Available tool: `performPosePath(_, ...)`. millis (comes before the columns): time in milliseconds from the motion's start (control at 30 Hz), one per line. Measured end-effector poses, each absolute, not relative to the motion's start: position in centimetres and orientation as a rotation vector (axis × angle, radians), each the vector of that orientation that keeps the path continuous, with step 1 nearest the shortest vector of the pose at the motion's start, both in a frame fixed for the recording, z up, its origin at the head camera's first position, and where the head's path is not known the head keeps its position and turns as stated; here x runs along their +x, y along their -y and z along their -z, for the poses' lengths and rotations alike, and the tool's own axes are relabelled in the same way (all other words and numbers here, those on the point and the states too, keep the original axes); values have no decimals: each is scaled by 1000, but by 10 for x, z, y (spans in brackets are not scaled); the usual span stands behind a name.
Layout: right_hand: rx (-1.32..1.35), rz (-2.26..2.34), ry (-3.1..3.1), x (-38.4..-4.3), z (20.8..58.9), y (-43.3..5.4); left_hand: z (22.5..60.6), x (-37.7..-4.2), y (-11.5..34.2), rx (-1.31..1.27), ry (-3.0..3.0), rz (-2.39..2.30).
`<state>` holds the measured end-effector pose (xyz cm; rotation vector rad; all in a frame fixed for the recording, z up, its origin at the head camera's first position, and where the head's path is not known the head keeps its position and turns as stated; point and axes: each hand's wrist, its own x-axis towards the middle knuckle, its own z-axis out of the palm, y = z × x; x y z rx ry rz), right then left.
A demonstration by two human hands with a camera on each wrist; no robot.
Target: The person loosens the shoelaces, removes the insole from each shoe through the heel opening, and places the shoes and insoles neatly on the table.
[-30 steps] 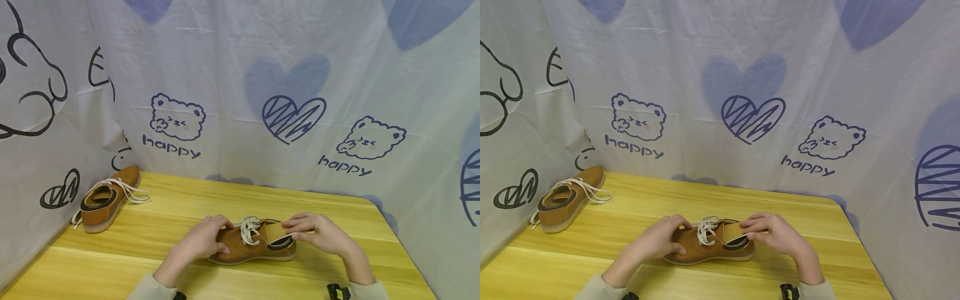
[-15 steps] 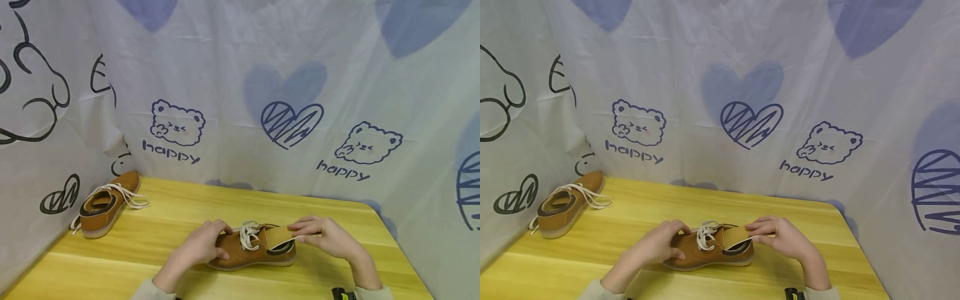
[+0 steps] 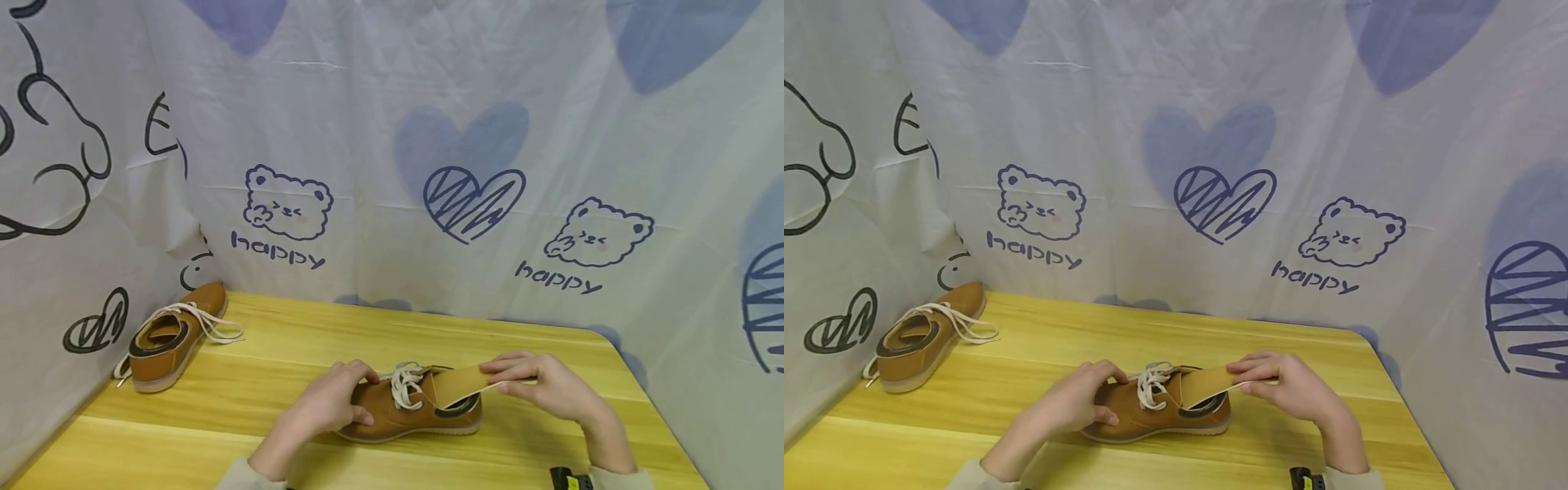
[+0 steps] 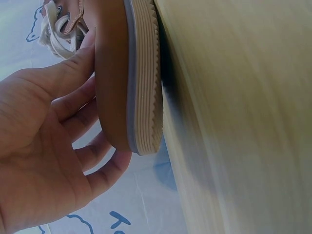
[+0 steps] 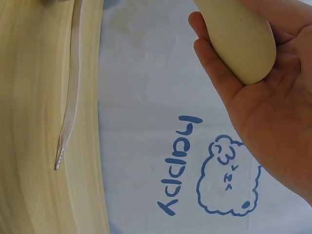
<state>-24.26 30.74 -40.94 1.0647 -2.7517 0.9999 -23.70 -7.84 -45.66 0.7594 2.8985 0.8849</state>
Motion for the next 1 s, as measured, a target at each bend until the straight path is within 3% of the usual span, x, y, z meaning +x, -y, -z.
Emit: performPosePath(1000, 1030, -1045, 2638, -227, 404, -333, 457, -237, 78, 764, -2908, -878)
